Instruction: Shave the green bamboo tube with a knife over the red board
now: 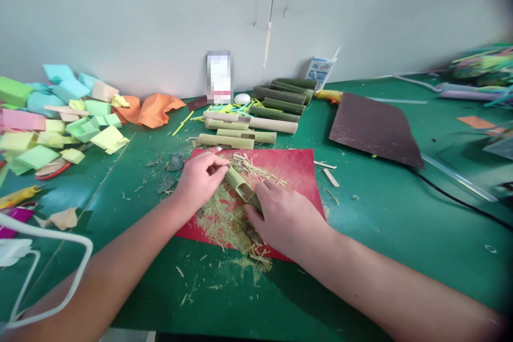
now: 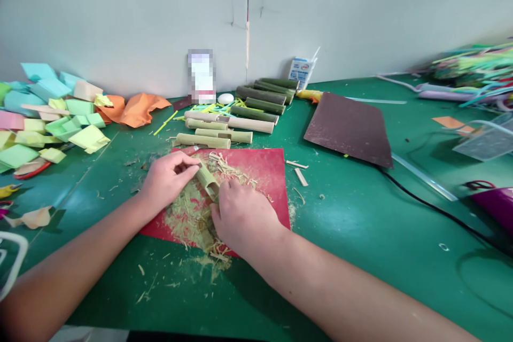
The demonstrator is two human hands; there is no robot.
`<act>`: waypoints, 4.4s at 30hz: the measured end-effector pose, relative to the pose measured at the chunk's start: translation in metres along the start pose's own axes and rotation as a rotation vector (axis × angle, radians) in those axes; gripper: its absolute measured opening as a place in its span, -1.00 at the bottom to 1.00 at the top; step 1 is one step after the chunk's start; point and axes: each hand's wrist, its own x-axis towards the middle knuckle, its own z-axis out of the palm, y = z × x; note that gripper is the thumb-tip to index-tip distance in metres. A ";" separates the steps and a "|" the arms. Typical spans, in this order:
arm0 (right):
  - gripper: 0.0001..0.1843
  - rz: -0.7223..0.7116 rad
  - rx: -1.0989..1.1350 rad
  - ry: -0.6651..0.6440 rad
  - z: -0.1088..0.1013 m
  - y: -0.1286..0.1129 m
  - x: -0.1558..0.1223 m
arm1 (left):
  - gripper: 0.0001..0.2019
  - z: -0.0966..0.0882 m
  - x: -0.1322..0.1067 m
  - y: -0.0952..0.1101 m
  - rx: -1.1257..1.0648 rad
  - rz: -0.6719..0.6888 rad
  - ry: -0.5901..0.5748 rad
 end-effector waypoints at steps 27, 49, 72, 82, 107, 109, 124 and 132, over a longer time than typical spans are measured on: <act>-0.75 0.002 0.009 -0.012 -0.002 0.001 0.000 | -0.91 -0.003 0.000 -0.004 -0.070 0.010 -0.126; -0.81 -0.023 0.030 0.067 0.003 0.004 0.000 | -0.88 0.002 -0.002 -0.014 -0.024 0.081 0.007; -0.80 -0.030 0.031 0.047 0.005 0.003 0.001 | -0.91 0.004 -0.001 -0.013 -0.047 0.187 -0.009; -0.81 -0.028 0.016 0.044 0.006 0.002 0.001 | -0.89 0.003 0.001 -0.011 -0.017 0.293 -0.084; -0.79 -0.053 0.048 0.042 0.004 0.002 0.000 | -0.86 0.007 -0.017 0.007 -0.025 0.338 -0.217; -0.79 -0.044 0.046 0.058 0.004 0.003 0.001 | -0.87 0.005 -0.020 0.011 -0.060 0.349 -0.144; -0.76 0.010 0.040 0.073 -0.005 0.005 0.000 | -0.87 0.007 0.001 -0.018 0.060 0.226 0.085; -0.84 -0.008 0.161 0.042 0.000 0.005 0.001 | -0.90 0.007 0.000 -0.015 0.036 0.160 0.051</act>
